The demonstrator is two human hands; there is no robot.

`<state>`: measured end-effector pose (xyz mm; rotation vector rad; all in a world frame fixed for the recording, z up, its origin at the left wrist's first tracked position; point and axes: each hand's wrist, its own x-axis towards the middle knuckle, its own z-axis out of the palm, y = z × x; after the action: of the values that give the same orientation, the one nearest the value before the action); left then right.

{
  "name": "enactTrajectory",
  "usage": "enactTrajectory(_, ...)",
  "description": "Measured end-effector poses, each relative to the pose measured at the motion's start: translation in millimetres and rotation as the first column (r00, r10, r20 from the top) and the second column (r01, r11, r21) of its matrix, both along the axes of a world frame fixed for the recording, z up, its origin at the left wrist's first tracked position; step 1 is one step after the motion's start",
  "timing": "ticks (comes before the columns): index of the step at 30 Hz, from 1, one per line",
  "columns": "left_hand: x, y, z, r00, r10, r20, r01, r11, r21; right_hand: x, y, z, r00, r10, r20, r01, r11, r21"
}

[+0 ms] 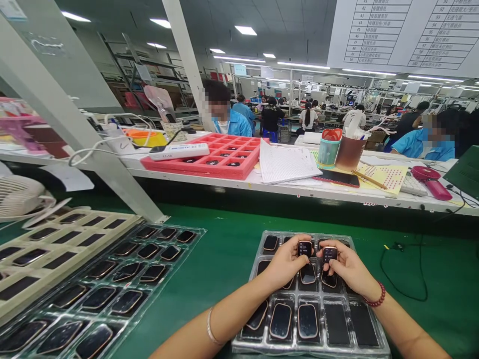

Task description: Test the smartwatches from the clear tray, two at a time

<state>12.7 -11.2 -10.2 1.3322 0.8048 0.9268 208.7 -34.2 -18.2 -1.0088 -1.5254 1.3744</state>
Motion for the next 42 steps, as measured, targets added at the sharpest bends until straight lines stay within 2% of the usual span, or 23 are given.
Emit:
enactTrajectory(6, -0.6, 0.8, 0.3, 0.999, 0.015, -0.039, -0.015, 1.0, 0.001, 1.0, -0.9, 2.7, 1.0, 0.009, 0.005, -0.009, 1.0, -0.007)
enactTrajectory(10, -1.3, 0.0, 1.3, 1.0, -0.018, -0.026, 0.018, 1.0, -0.016, 1.1, -0.4, 2.0, 1.0, -0.023, 0.017, 0.023, 1.0, -0.014)
enactTrajectory(20, -1.6, 3.6, -6.5, 0.999, -0.041, -0.025, 0.041, 0.999, -0.001, -0.4, -1.0, 2.3, 0.999, -0.021, 0.025, 0.022, 0.999, -0.03)
enactTrajectory(42, -0.4, 1.3, -1.1, 0.999, -0.035, -0.023, 0.035, 0.999, 0.005, 0.6, -0.5, 0.2, 1.0, -0.022, 0.022, 0.023, 0.999, -0.032)
